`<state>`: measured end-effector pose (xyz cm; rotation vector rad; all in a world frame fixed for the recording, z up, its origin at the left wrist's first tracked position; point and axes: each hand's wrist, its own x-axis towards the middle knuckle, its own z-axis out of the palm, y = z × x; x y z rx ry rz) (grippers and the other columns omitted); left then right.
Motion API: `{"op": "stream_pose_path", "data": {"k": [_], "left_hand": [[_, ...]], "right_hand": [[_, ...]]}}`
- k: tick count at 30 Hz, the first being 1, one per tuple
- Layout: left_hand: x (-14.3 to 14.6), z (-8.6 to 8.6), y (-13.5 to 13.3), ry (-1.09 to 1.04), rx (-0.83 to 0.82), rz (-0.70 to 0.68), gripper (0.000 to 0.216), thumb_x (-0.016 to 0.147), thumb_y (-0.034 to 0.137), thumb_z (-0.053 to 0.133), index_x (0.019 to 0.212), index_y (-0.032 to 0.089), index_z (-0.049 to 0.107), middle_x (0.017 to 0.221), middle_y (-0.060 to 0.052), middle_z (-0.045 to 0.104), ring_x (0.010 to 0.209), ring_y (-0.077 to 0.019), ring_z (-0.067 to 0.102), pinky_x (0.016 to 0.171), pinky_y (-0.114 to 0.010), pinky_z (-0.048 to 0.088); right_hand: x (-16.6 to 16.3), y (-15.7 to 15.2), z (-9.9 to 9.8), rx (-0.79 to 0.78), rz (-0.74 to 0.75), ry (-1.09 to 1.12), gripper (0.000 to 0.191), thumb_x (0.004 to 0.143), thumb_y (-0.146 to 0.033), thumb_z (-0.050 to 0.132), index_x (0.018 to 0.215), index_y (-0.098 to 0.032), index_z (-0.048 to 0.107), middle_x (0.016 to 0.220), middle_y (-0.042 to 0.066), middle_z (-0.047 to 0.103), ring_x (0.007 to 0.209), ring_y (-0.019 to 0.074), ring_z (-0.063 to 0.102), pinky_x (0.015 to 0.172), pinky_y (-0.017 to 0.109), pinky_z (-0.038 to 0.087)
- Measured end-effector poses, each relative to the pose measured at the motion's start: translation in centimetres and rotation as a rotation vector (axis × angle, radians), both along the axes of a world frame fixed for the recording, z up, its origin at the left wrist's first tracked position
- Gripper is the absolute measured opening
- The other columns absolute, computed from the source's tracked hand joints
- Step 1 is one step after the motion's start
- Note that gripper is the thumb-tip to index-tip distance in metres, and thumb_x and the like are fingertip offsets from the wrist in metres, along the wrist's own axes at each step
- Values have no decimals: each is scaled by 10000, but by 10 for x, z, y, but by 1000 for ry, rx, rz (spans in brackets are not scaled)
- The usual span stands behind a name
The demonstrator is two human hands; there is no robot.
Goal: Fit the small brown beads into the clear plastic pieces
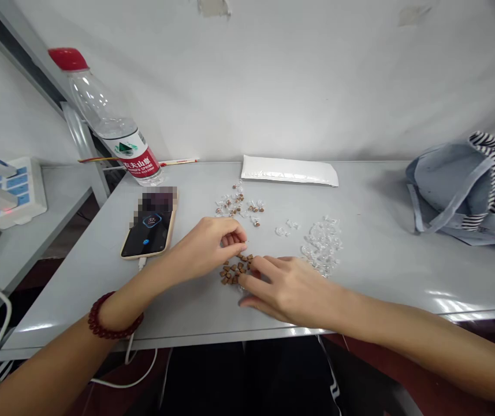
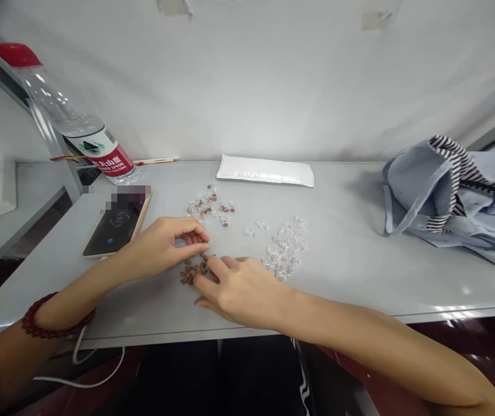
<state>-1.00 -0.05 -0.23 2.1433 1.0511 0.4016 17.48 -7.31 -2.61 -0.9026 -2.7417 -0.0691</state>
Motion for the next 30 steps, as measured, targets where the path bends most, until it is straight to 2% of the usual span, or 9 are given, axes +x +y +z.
{"op": "stream_pose_path", "data": {"k": [5, 12, 15, 19, 22, 26, 30], "left_hand": [[-2, 3, -1, 3, 22, -2, 121, 815, 250, 571, 802, 156, 646, 746, -5, 664, 668, -123, 602, 634, -227, 483], [-5, 9, -2, -10, 15, -2, 126, 809, 252, 568, 805, 160, 654, 764, -10, 671, 689, -130, 609, 647, -233, 490], [-5, 11, -3, -43, -30, 3, 113, 798, 249, 584, 800, 163, 657, 755, -7, 674, 685, -131, 613, 645, -234, 495], [-2, 12, -7, -203, -154, -11, 123, 785, 272, 633, 827, 159, 656, 769, -10, 680, 702, -131, 633, 663, -236, 520], [3, 10, -11, -375, -162, -11, 118, 768, 248, 668, 827, 147, 652, 821, -28, 674, 743, -139, 647, 688, -248, 544], [8, 5, -15, -505, -87, 22, 63, 771, 189, 659, 797, 134, 641, 831, -42, 659, 750, -138, 643, 715, -268, 561], [8, 4, -16, -511, -60, 23, 44, 772, 177, 654, 791, 137, 647, 829, -44, 660, 759, -142, 639, 724, -279, 569]], "right_hand": [[1, 7, -6, 19, -61, 53, 324, 965, -296, 383, 912, -127, 654, 818, 97, 628, 675, 172, 569, 519, 285, 411], [6, 14, -5, -143, -75, 181, 242, 898, -252, 444, 900, -116, 645, 827, 106, 645, 691, 173, 578, 560, 299, 446], [13, 17, 6, -368, -149, 422, 162, 852, -273, 520, 849, -149, 624, 762, 57, 632, 641, 136, 544, 572, 282, 446], [23, 24, 24, -792, -350, 870, 126, 799, -295, 626, 819, -170, 627, 689, 8, 633, 596, 109, 555, 602, 277, 471], [27, 29, 26, -1038, -354, 1056, 173, 780, -327, 676, 844, -169, 647, 740, 31, 687, 669, 138, 641, 671, 301, 509], [28, 35, 21, -1219, -277, 1174, 133, 775, -284, 687, 841, -170, 660, 840, 53, 721, 805, 175, 693, 734, 305, 535], [28, 37, 19, -1291, -254, 1196, 59, 790, -231, 662, 808, -175, 660, 828, 41, 722, 776, 159, 696, 713, 289, 533]]}}
